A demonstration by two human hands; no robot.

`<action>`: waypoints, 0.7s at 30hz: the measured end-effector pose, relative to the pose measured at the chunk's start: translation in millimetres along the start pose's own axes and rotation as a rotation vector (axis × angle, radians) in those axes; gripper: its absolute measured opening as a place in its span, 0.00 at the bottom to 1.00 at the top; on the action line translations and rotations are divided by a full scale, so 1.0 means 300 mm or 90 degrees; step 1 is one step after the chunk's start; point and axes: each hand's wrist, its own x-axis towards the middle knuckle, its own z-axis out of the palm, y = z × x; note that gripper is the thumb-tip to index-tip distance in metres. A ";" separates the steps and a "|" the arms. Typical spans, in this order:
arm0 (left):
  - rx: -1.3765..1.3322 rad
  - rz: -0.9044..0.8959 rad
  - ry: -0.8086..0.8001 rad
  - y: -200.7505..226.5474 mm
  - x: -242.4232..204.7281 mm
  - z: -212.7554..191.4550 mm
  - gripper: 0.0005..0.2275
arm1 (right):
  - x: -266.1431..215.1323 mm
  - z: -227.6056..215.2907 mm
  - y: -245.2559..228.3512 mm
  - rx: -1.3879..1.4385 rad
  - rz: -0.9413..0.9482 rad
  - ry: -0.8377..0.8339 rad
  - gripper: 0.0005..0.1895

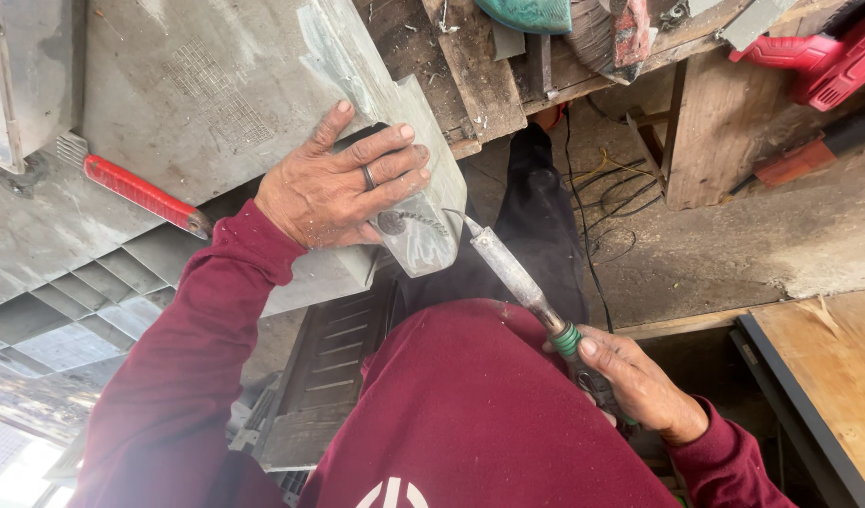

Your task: The person uses a handheld welding torch to weld a small metal piece onto a larger gray metal structure. They hold the piece steady with their left hand while applying the weld with their right hand, then wipe the area with a cloth.

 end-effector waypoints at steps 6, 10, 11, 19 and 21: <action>-0.005 0.002 -0.021 -0.003 0.009 -0.004 0.45 | -0.008 0.021 -0.053 0.008 0.039 -0.043 0.33; 0.011 0.017 -0.012 -0.006 0.016 -0.013 0.46 | -0.018 0.055 -0.098 -0.063 0.031 -0.059 0.36; 0.010 0.017 -0.013 -0.003 0.017 -0.015 0.46 | -0.023 0.065 -0.108 -0.068 0.029 -0.063 0.36; 0.034 0.021 -0.008 0.002 0.028 -0.031 0.46 | -0.023 0.112 -0.149 -0.095 0.043 -0.057 0.38; 0.023 0.012 -0.012 0.005 0.029 -0.027 0.46 | -0.021 0.115 -0.155 -0.103 0.065 -0.041 0.39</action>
